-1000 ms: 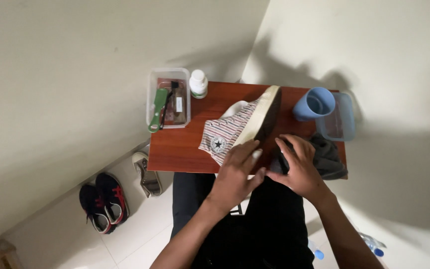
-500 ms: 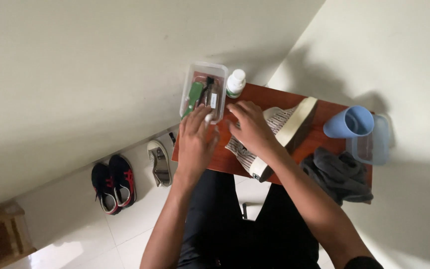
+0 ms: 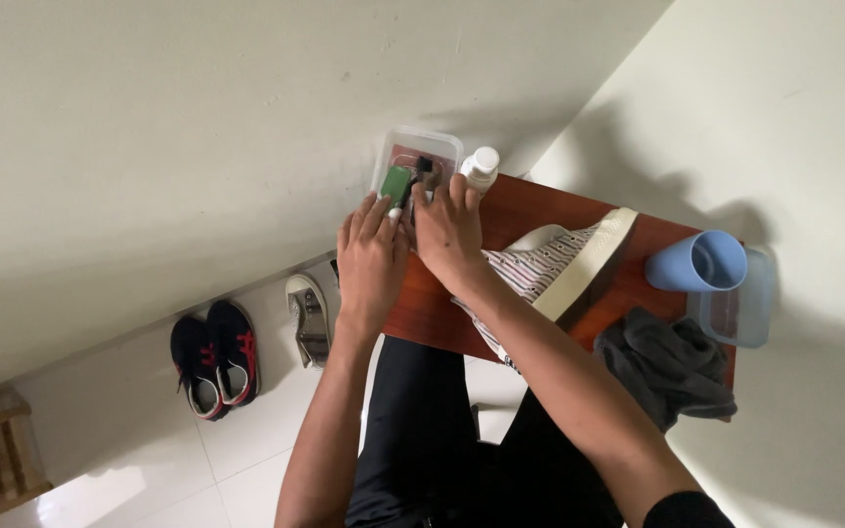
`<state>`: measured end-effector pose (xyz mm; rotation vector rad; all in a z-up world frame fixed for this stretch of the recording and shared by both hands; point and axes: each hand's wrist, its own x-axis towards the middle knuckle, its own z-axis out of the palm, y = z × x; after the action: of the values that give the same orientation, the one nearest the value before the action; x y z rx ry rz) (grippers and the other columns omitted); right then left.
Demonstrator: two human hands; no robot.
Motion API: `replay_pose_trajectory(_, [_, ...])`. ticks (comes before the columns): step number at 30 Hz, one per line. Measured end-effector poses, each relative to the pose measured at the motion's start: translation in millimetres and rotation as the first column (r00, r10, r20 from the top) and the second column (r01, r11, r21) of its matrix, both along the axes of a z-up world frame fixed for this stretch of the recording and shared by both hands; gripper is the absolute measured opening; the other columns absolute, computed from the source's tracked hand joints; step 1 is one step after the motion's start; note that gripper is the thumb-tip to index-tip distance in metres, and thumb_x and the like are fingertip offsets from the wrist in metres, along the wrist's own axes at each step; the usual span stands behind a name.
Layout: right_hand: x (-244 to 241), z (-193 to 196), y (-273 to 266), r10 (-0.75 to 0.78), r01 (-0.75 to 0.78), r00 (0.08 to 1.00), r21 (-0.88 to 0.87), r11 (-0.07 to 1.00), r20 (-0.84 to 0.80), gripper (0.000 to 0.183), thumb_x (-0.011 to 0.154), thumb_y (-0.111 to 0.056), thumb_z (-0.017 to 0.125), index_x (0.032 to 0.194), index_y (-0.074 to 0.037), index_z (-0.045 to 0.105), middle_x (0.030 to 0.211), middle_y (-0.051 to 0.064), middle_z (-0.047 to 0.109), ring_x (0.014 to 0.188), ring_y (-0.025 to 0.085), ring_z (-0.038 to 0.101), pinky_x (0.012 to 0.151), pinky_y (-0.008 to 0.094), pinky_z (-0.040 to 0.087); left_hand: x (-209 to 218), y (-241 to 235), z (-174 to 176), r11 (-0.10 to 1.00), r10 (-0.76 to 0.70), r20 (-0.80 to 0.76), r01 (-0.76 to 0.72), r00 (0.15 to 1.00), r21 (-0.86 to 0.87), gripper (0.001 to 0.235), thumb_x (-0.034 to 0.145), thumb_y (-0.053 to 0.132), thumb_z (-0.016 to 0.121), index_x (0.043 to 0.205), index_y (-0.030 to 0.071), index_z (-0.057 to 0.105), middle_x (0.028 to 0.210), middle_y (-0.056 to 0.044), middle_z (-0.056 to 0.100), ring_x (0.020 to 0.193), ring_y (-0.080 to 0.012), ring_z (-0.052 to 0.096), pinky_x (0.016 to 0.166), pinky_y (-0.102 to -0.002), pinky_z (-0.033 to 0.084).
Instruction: The person cleans the sole of a white sneaker using a grey cloth and a brush. They wipe the bottom of the shoe with the cloth, then use the brush to scrub the tread pattern, and finally wipe it again with the cloth.
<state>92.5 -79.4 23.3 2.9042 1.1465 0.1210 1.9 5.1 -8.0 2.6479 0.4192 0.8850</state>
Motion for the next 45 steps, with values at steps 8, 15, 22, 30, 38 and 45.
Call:
replay_pose_trajectory(8, [9.6,-14.5,6.6,-0.024,0.020,0.999,0.100,0.995,0.031,0.048,0.082,-0.017,0.071,0.126,-0.004,0.057,0.082,0.017,0.066,0.094,0.035,0.053,0.078,0.046,0.037,1.5,6.4,-16.8,0.997,-0.053,0.027,0.055,0.998,-0.049,0.022,0.095,0.006,0.065,0.113,0.001,0.075,0.126,-0.014,0.071,0.131,-0.0320,0.060,0.105,-0.042,0.050])
replay_pose_trajectory(15, [5.6,3.7,10.0,-0.124,0.142,0.981,0.113,0.983,-0.146,0.035,0.091,-0.022,0.070,0.122,-0.007,0.061,0.098,0.017,0.070,0.095,0.035,0.056,0.081,0.043,0.038,1.0,4.9,-23.1,0.994,-0.070,0.058,0.074,0.996,-0.077,0.022,0.096,0.007,0.065,0.114,-0.003,0.074,0.127,-0.016,0.070,0.132,-0.0342,0.059,0.110,-0.041,0.049])
replay_pose_trajectory(22, [22.7,-25.5,4.0,-0.113,0.124,0.991,0.187,0.975,-0.069,0.036,0.089,-0.042,0.068,0.107,-0.011,0.061,0.083,0.015,0.072,0.093,0.037,0.063,0.082,0.049,0.043,0.6,6.6,-20.4,0.988,-0.086,0.107,0.099,0.991,-0.115,0.023,0.096,0.008,0.067,0.113,-0.005,0.074,0.126,-0.018,0.070,0.130,-0.0367,0.060,0.108,-0.044,0.051])
replay_pose_trajectory(30, [5.9,19.2,-21.6,-0.002,0.360,0.787,0.456,0.814,-0.618,0.056,0.101,-0.018,0.058,0.146,0.010,0.039,0.119,0.032,0.064,0.101,0.038,0.070,0.081,0.046,0.062,-11.1,6.0,-6.9,0.963,-0.073,0.103,0.097,0.992,-0.251,0.028,0.100,0.008,0.062,0.124,-0.003,0.070,0.136,-0.016,0.064,0.139,-0.0355,0.050,0.120,-0.051,0.036])
replay_pose_trajectory(38, [14.1,4.8,-63.9,0.375,0.483,0.578,0.674,0.559,-0.725,0.048,0.098,-0.012,0.064,0.139,0.006,0.044,0.121,0.022,0.062,0.113,0.035,0.064,0.095,0.048,0.057,-20.7,-10.9,26.6,0.934,-0.148,0.194,0.201,0.970,-0.294,0.030,0.100,-0.001,0.058,0.129,-0.003,0.062,0.143,-0.016,0.055,0.144,-0.0368,0.044,0.121,-0.056,0.035])
replay_pose_trajectory(45, [-4.7,17.8,-94.6,0.644,0.737,0.350,0.624,0.259,-0.680,0.040,0.094,0.003,0.066,0.131,-0.004,0.054,0.116,0.007,0.062,0.105,0.016,0.062,0.094,0.037,0.059,-23.5,-37.2,56.3,0.885,-0.239,0.373,0.359,0.897,-0.297,0.028,0.101,-0.002,0.058,0.129,-0.003,0.058,0.143,-0.017,0.056,0.140,-0.0401,0.049,0.116,-0.056,0.042])
